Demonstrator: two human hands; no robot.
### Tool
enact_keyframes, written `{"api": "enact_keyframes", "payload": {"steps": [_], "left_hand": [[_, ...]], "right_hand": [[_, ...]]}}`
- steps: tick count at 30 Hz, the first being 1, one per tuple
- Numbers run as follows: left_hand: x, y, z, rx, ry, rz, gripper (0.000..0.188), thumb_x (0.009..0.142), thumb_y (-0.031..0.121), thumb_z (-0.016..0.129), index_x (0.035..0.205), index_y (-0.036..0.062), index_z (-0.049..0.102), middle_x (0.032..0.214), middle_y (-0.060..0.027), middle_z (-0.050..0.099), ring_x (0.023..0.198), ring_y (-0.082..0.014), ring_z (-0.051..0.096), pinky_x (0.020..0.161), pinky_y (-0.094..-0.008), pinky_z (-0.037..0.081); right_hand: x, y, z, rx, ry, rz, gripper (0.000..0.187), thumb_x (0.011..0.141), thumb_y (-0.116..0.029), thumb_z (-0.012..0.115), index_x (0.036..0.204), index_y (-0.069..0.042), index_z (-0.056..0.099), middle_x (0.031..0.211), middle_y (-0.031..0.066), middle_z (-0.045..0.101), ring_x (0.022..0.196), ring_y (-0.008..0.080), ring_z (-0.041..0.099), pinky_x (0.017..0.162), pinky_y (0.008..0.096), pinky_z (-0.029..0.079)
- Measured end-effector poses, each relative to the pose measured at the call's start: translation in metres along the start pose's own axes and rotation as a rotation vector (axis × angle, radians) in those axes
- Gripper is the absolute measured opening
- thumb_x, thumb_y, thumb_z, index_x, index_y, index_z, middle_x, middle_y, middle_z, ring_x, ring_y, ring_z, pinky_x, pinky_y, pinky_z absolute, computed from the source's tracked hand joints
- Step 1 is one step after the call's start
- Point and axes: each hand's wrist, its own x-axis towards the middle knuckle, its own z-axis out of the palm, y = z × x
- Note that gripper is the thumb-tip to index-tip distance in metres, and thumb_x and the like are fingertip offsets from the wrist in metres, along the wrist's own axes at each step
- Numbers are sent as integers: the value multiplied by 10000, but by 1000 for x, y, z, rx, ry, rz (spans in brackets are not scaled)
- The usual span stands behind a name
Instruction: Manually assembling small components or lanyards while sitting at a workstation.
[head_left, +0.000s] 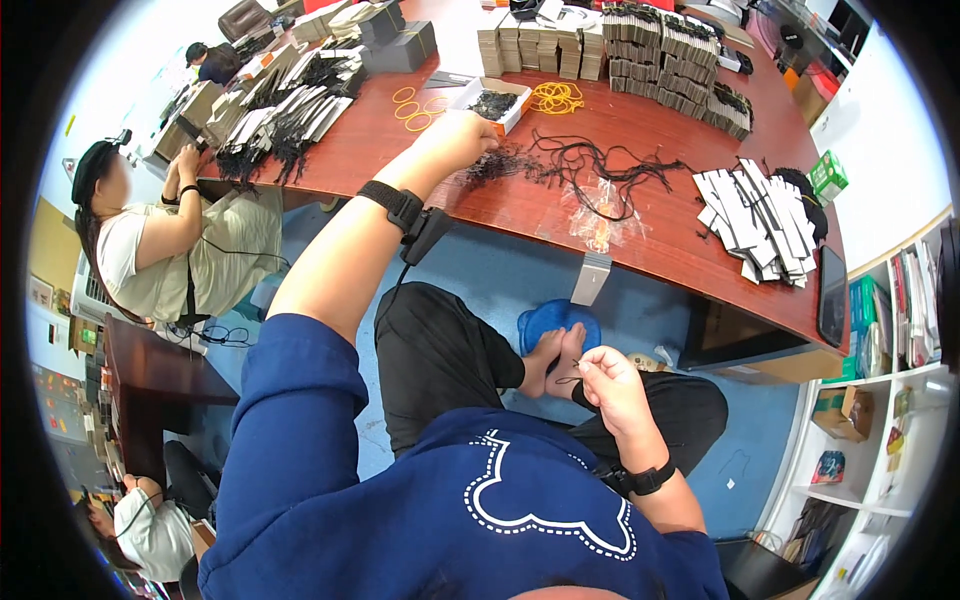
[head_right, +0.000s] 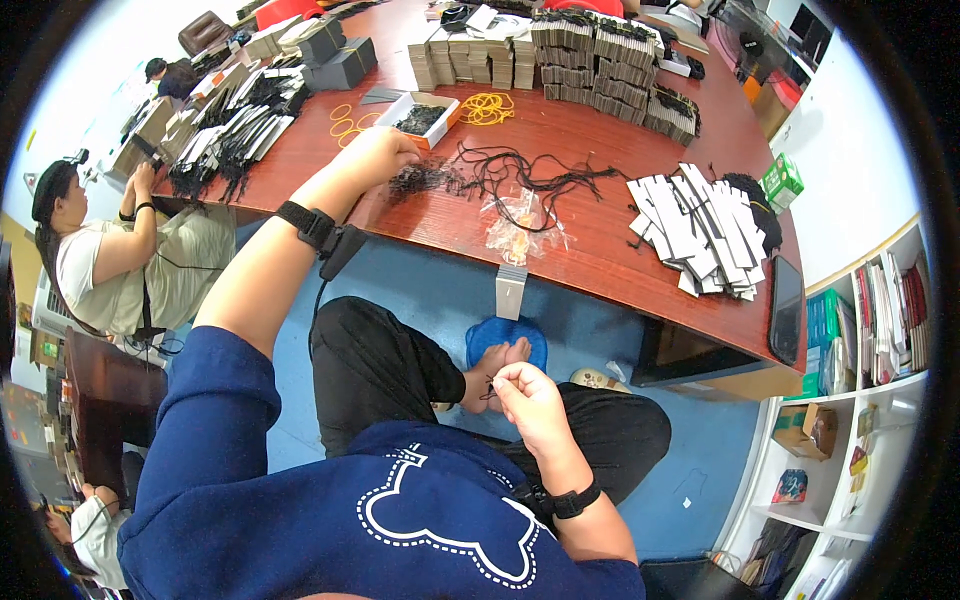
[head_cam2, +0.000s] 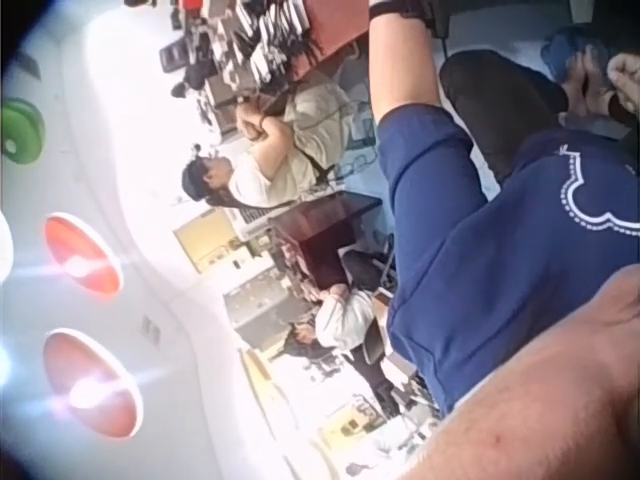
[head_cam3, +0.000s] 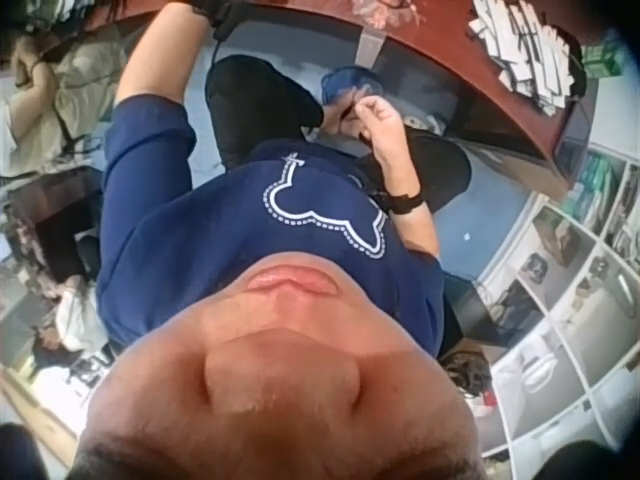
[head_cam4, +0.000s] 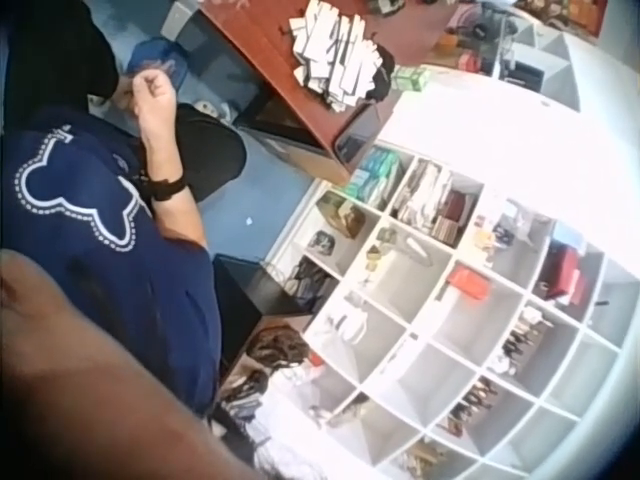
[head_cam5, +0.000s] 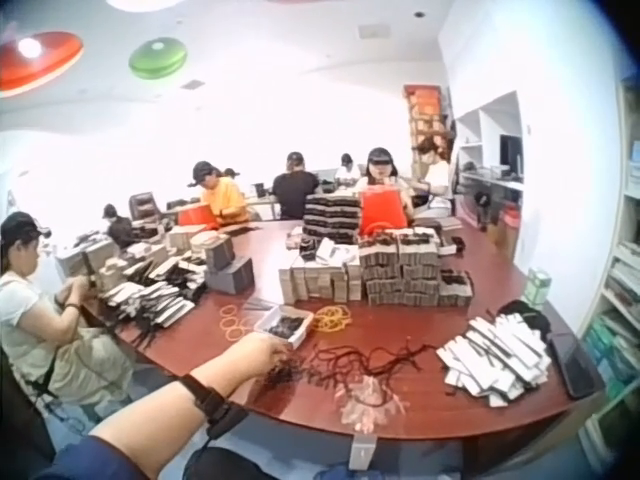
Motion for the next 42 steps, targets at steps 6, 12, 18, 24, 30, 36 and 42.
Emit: {"api": "enact_keyframes", "payload": {"steps": [6,12,18,24,30,36,42], "left_hand": [[3,7,-2,-169,-37,-123,233,741,75,715,972,57,697,869,-98,710,827,-179,682,740,-310,517],[-2,11,-10,-205,5,-109,200,780,130,690,969,66,695,819,-97,699,740,-188,658,712,-329,510],[-36,70,-17,-688,115,-28,295,868,-13,563,1160,9,599,1019,-71,668,843,-128,648,756,-239,519],[-147,177,35,-892,53,128,278,770,-99,659,1010,9,569,1030,-69,588,838,-138,649,692,-235,534],[-159,183,56,-899,270,259,240,694,-46,733,778,35,524,891,-73,558,663,-133,539,543,-256,459],[-167,188,61,-1073,154,-11,142,776,11,707,866,19,598,836,-56,576,672,-101,596,550,-233,470],[-176,183,60,-1059,-108,-108,96,852,71,642,809,-10,618,740,-48,568,596,-89,588,527,-223,458]], "right_hand": [[4,0,-4,6,6,4,61,904,-99,579,899,-38,577,621,-53,489,500,23,414,469,172,314],[4,-4,1,1,23,24,72,908,-113,581,888,-43,575,631,-50,502,496,24,412,459,175,309],[1,-29,2,-47,74,-182,106,923,-133,567,902,-32,545,637,-39,454,489,33,371,456,184,298],[6,-38,28,-1,183,-301,100,920,-136,583,924,-37,572,663,-38,506,527,21,420,483,171,340],[7,-31,43,-107,199,-324,76,925,-116,571,915,-42,582,694,-33,561,536,12,452,462,168,351],[5,-32,37,-110,213,-258,92,937,-126,557,935,-34,567,674,-29,507,540,24,418,502,165,345],[8,-30,38,-101,149,-262,60,931,-95,560,917,-37,559,698,-36,524,569,15,441,526,159,360]]}}
